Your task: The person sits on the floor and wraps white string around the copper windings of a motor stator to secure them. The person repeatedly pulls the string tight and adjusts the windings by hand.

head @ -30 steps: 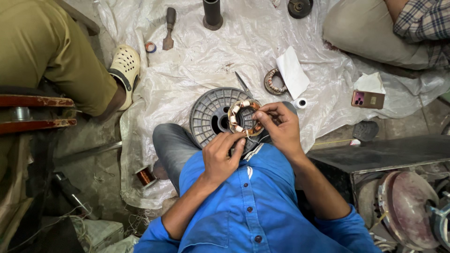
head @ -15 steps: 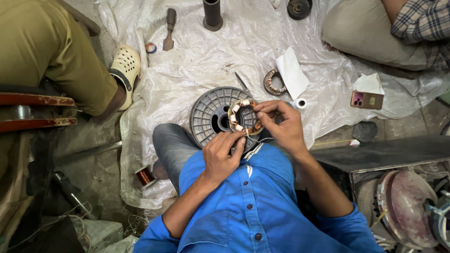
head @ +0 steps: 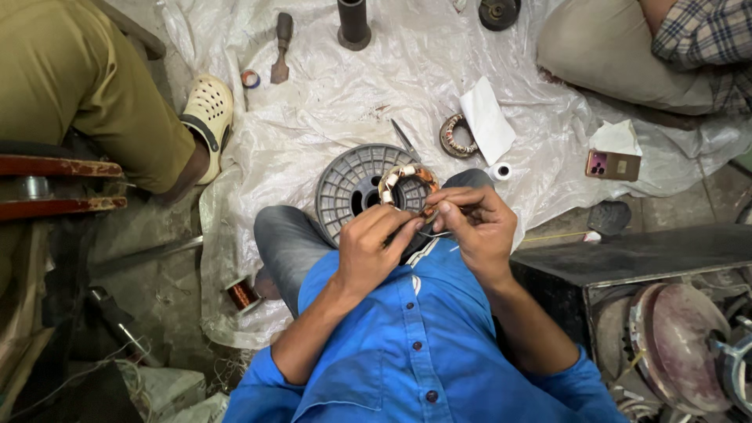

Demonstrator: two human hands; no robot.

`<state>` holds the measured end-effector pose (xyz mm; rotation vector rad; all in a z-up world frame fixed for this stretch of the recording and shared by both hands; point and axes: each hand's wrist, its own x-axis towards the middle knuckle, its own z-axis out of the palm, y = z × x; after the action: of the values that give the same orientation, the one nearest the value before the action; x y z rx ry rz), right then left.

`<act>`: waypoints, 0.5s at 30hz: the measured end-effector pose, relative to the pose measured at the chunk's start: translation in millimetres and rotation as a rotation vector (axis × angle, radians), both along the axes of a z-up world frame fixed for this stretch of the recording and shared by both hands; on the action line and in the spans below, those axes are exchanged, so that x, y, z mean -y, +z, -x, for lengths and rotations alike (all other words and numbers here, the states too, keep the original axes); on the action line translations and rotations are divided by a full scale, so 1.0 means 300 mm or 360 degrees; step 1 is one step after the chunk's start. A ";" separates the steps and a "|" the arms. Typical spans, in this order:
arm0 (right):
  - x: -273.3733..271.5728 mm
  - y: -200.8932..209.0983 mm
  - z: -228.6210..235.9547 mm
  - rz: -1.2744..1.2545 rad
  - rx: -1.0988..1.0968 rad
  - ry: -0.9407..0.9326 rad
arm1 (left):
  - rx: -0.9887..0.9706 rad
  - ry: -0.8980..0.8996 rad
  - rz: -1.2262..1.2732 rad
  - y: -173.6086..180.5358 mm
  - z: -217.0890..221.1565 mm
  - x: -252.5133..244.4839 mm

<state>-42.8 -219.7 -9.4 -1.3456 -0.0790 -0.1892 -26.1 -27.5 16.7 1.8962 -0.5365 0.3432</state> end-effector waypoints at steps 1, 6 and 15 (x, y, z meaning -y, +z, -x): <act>-0.001 0.002 0.003 0.0043 -0.0009 -0.0021 | -0.0047 -0.0009 0.0038 0.000 -0.003 0.000; 0.015 0.010 0.031 0.0179 0.0109 0.0043 | -0.0292 0.0042 0.0132 -0.030 0.001 -0.002; 0.020 0.034 -0.048 0.0762 0.0394 -0.0171 | 0.0174 0.0168 -0.0446 -0.030 -0.008 -0.015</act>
<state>-28.5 -225.8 0.8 -1.7993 -0.2737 -0.4486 -23.7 -23.1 7.8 2.1913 -0.5822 0.4621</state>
